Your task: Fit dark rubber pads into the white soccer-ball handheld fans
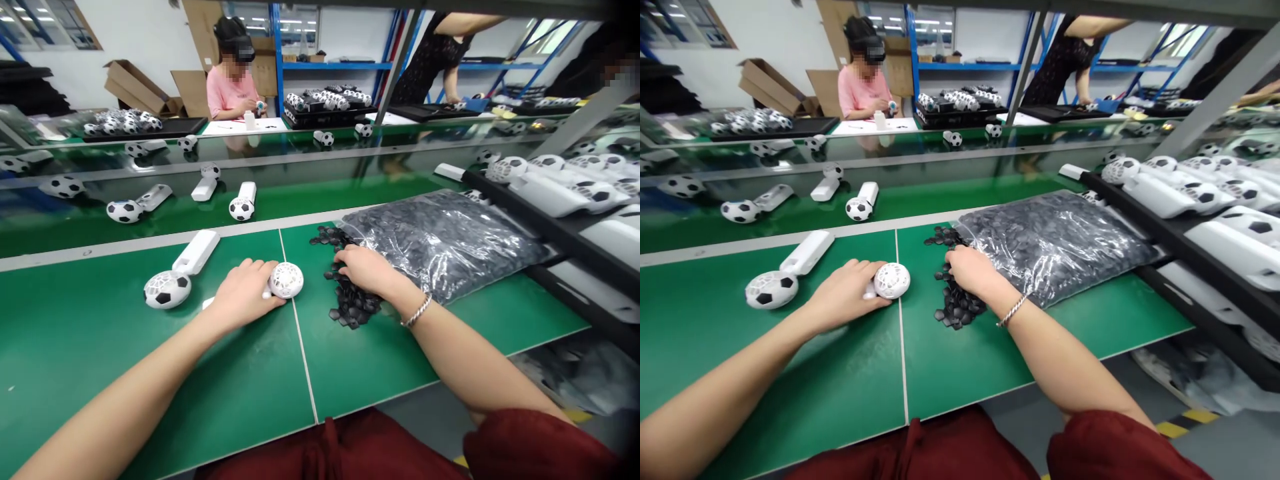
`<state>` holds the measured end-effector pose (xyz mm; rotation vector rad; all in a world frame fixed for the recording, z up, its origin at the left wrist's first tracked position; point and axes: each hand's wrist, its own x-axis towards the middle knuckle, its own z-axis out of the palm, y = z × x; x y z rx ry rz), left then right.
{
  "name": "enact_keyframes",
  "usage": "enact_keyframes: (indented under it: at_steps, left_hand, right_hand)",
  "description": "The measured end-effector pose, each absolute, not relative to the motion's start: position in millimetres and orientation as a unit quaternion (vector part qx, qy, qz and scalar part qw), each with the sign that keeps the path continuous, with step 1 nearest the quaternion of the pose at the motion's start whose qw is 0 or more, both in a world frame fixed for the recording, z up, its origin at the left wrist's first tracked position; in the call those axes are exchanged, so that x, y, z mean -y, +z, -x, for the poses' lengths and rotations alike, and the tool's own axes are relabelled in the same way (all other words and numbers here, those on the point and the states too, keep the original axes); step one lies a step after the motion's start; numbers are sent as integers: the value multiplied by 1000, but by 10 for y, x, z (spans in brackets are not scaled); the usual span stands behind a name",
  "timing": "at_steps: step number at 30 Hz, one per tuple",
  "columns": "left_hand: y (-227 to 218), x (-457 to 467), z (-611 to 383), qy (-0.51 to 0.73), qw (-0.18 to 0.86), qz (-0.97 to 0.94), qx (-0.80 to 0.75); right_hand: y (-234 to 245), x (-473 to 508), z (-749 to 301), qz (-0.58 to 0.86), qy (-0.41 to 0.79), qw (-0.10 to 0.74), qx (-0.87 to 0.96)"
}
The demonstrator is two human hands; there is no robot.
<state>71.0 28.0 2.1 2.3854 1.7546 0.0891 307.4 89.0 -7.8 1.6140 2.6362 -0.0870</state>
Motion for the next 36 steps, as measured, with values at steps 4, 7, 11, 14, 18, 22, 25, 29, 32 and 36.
enact_keyframes:
  at_steps: [4, 7, 11, 14, 18, 22, 25, 29, 32, 36]
  left_hand:
    - [-37, -298, -727, 64, 109, -791, -598]
    - [-112, -304, -726, 96, 130, -785, -598]
    - [-135, -311, -697, 143, 177, -778, -586]
    - [-112, -317, -676, 159, 229, -769, -575]
    - [-96, -292, -690, 156, 239, -765, -578]
    - [-96, -247, -729, 142, 228, -760, -592]
    - [-92, -236, -745, 135, 225, -758, -597]
    - [-83, -236, -757, 135, 222, -757, -599]
    - [-81, -228, -770, 132, 216, -755, -605]
    - [-96, -220, -773, 146, 205, -762, -597]
  right_hand:
    - [-69, -889, -3110, -497, -95, -55, -861]
    - [-92, -870, -3065, -486, -109, -56, -865]
    - [-155, -826, -2975, -440, -69, -32, -895]
    - [-199, -800, -2908, -388, -2, -18, -922]
    - [-224, -821, -2865, -391, 16, -27, -920]
    - [-145, -801, -2900, -405, -131, -166, -890]
    - [-41, -712, -2906, -349, -211, -243, -880]
    - [19, -603, -2862, -337, -257, -250, -871]
    - [-10, -560, -2826, -324, -265, -273, -866]
    - [-68, -511, -2769, -306, -276, -297, -861]
